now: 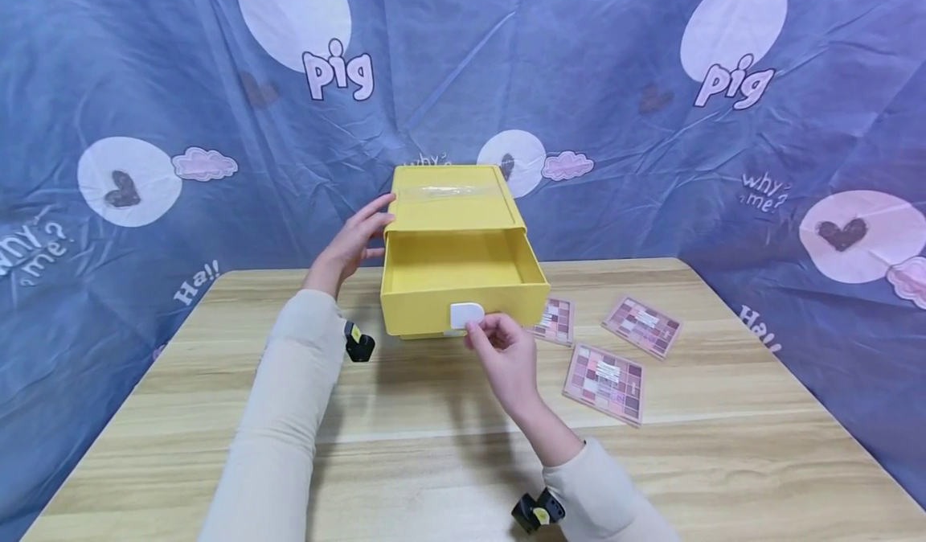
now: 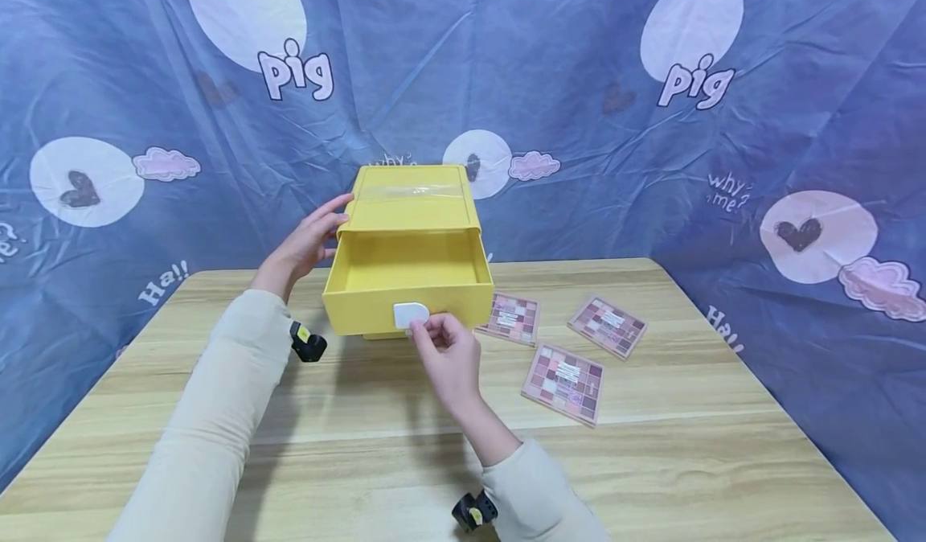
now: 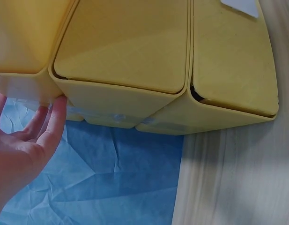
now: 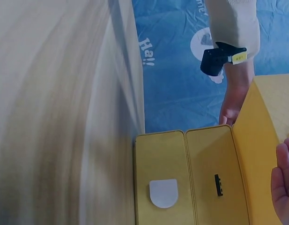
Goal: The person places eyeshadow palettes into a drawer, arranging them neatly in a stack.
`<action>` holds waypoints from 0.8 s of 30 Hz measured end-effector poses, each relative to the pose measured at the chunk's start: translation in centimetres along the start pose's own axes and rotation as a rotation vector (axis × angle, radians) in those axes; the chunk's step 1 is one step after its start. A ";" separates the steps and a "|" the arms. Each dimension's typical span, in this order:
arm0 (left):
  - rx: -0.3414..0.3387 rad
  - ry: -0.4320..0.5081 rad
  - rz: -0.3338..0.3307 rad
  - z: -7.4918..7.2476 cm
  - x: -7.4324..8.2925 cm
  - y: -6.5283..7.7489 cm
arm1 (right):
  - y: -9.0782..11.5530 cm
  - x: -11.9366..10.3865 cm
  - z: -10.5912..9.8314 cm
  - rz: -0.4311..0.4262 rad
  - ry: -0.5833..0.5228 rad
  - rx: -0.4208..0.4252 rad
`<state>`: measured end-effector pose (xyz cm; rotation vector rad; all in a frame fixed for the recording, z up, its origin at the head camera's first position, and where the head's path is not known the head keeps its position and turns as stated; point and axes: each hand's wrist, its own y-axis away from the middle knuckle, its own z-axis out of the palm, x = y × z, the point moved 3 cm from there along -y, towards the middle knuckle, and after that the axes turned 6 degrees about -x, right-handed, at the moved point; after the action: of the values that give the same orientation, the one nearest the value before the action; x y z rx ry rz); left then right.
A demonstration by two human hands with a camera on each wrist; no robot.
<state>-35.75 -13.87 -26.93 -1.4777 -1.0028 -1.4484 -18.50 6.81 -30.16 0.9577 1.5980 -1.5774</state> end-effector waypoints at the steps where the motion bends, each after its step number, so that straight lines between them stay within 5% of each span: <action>1: -0.001 0.000 0.000 0.0 0.0 0.0 | 0.2 -0.1 0.0 -0.003 0.004 0.002; 24: -0.022 0.006 0.015 0.1 0.0 0.0 | 3.2 -0.6 -0.6 -0.044 0.097 0.012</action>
<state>-35.75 -13.79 -26.93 -1.4927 -0.9735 -1.4569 -15.40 7.31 -31.22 1.0263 1.6878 -1.5933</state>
